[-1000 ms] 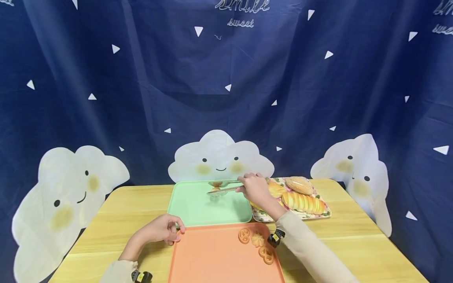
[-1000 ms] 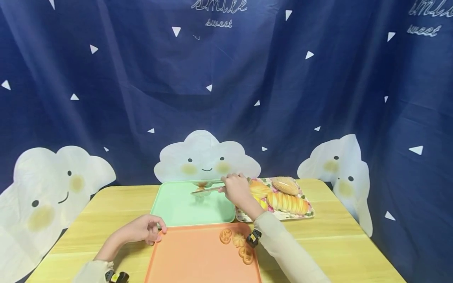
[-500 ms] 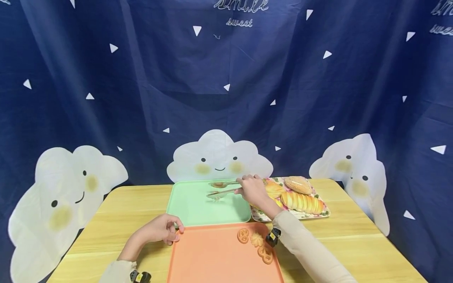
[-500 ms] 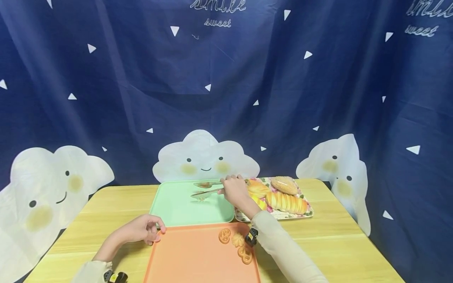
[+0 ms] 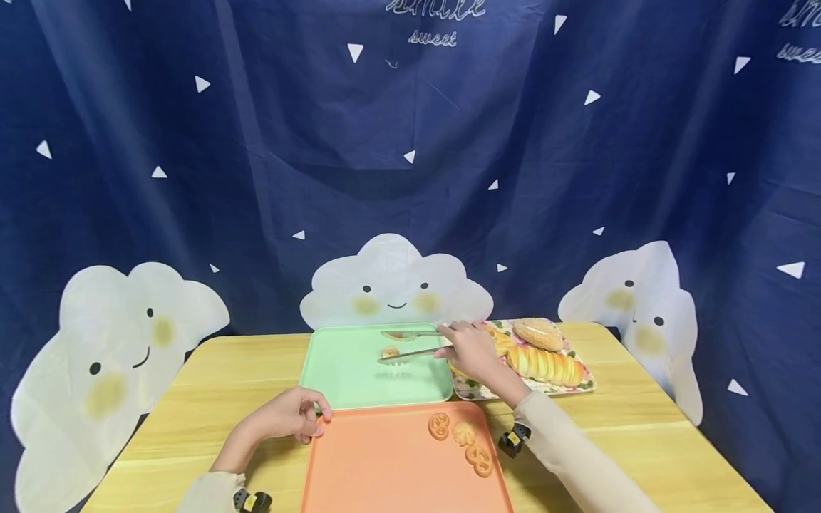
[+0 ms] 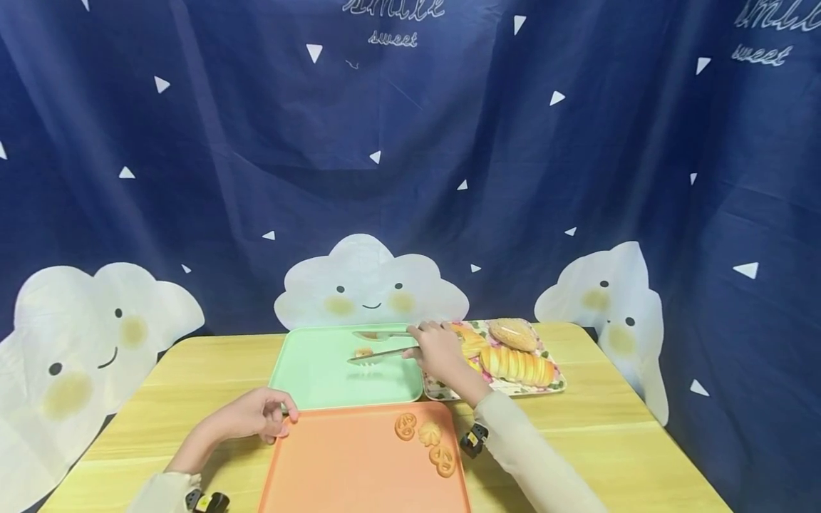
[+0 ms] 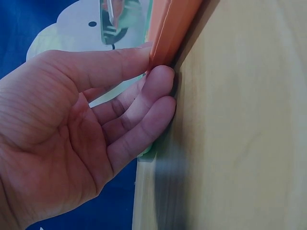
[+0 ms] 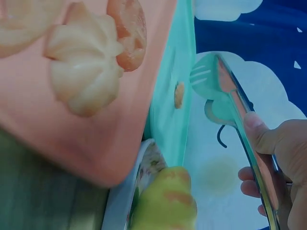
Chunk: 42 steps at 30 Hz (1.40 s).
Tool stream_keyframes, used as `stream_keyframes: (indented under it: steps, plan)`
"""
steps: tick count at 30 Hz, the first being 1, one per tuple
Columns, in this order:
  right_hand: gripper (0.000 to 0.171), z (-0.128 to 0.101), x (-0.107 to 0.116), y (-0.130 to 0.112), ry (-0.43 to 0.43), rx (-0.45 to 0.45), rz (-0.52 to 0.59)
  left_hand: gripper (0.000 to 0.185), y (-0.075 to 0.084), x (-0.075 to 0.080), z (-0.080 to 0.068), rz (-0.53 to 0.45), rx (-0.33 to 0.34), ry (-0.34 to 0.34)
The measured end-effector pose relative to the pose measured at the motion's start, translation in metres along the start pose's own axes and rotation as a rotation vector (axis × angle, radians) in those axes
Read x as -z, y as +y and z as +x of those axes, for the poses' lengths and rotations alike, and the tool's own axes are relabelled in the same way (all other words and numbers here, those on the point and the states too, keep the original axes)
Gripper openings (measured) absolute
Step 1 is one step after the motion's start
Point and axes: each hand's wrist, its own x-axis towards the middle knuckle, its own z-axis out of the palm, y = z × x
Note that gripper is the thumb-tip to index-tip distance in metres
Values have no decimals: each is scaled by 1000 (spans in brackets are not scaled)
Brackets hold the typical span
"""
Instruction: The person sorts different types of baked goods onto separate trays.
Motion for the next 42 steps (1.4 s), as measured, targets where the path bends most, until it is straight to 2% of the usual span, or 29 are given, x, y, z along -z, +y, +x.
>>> stream_keyframes:
  steps: [4,12,24,27,34,42]
  plan:
    - [46,-10,9,3,20,39,37,18,1,1,0,8,2,0]
    - [49,-31,26,11,8,102,35,18,3,1,0,26,-3,-1]
    - [45,-43,55,26,4,224,167,18,0,3,-1,7,1,-6]
    - [45,-46,61,33,4,245,231,18,-1,3,-1,17,-4,-7]
    - [41,-52,72,43,-28,223,351,18,-2,4,0,15,-22,-20]
    - [45,-56,76,45,-79,199,355,17,-1,2,0,32,-19,-16]
